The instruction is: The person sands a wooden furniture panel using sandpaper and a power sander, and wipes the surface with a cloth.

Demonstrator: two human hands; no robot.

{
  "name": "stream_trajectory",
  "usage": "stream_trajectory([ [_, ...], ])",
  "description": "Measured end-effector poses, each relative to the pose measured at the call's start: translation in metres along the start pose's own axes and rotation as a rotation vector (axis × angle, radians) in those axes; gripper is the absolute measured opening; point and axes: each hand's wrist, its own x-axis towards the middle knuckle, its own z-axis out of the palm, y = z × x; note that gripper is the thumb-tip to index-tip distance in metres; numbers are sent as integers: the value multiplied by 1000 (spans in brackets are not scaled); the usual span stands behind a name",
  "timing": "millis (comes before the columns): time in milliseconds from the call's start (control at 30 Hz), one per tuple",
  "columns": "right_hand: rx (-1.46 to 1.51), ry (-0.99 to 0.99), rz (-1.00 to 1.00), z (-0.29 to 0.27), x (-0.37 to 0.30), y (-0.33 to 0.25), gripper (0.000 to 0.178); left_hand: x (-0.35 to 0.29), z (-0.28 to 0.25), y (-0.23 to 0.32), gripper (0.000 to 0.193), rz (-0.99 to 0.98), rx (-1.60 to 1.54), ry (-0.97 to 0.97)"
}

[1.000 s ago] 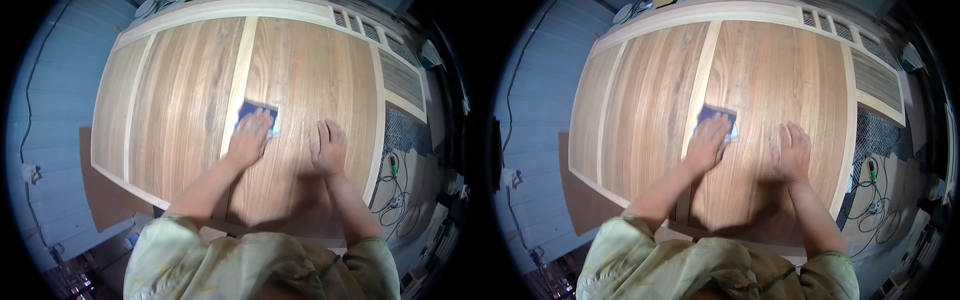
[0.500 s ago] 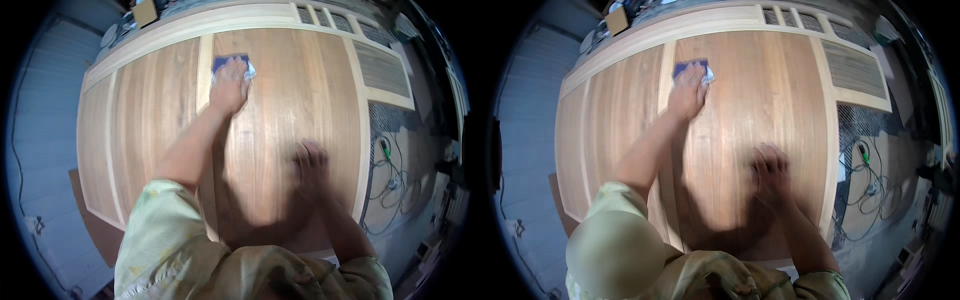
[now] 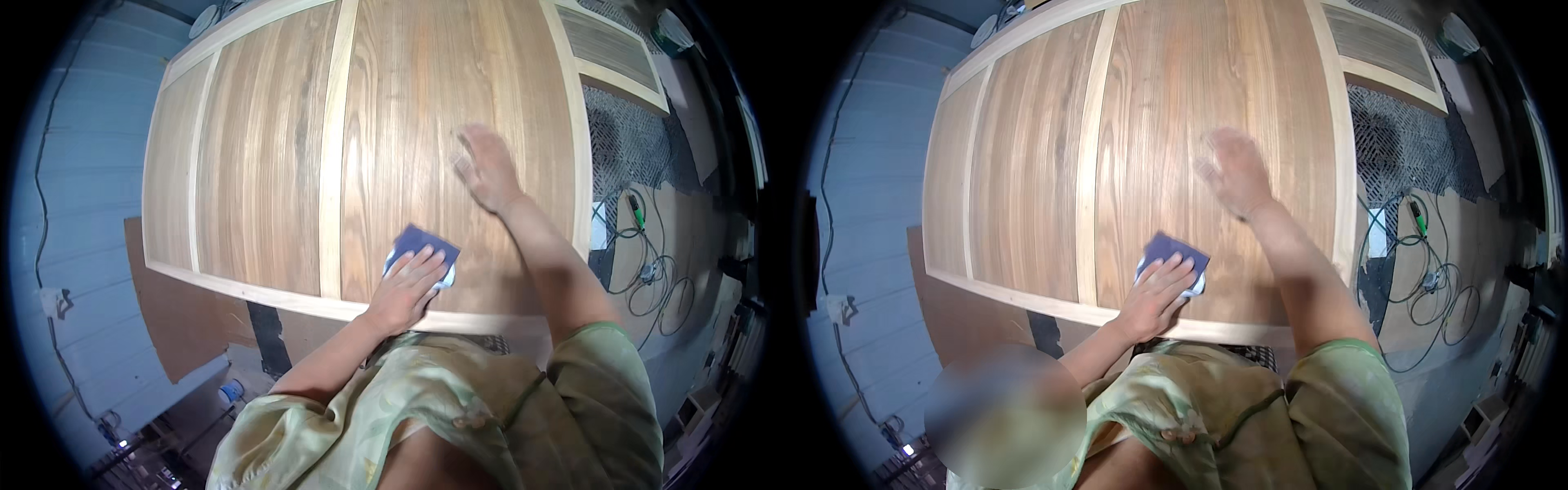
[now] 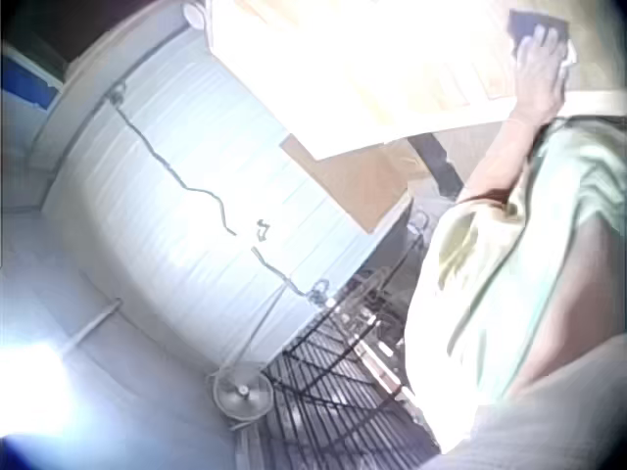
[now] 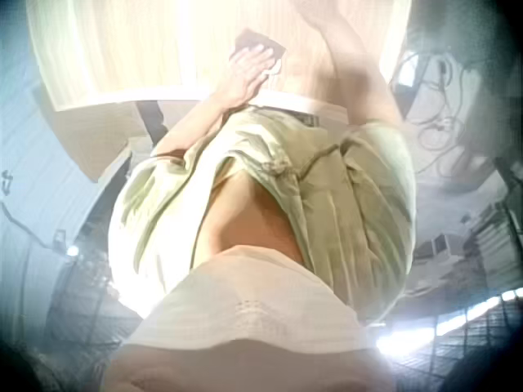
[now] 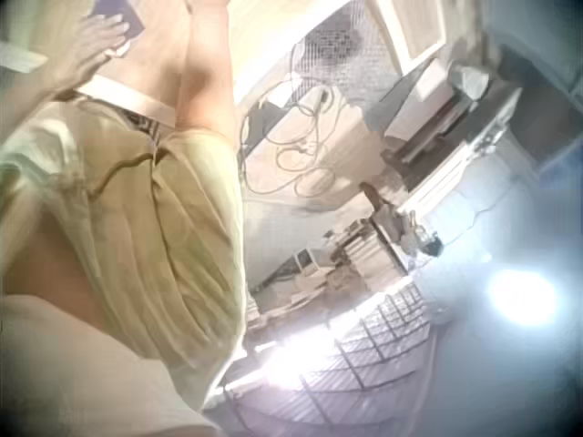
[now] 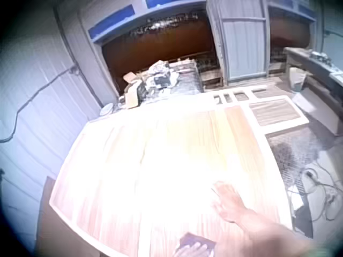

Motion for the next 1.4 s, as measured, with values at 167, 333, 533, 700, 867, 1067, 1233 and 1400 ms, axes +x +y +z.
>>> stream_trajectory([
  [167, 918, -827, 176, -48, -104, -72, 63, -40, -18, 59, 31, -461, -586, 73],
  [333, -53, -454, 121, -108, -136, -95, 46, 1, 11, 23, 38, -172, -414, 410],
  [533, -234, -143, -88, -73, -226, -50, 50, 30, 26, -16, 44, -254, 488, 421],
  [700, -433, -4, 161, -79, -120, 17, 55, 38, 26, -26, 41, -153, 429, 444],
  [867, -437, -148, 11, -90, -279, -2, 64, 29, 26, -28, 43, -229, 482, 458],
  [1067, -399, -56, 198, -105, -187, 15, 56, 30, 23, -25, 44, -214, 502, 441],
  [1233, -266, 38, 85, -111, -268, 27, 47, 30, 25, -23, 42, -205, 432, 441],
  [1400, -221, 1, 228, -106, -317, 18, 55, 36, 32, -25, 51, -233, 541, 422],
])
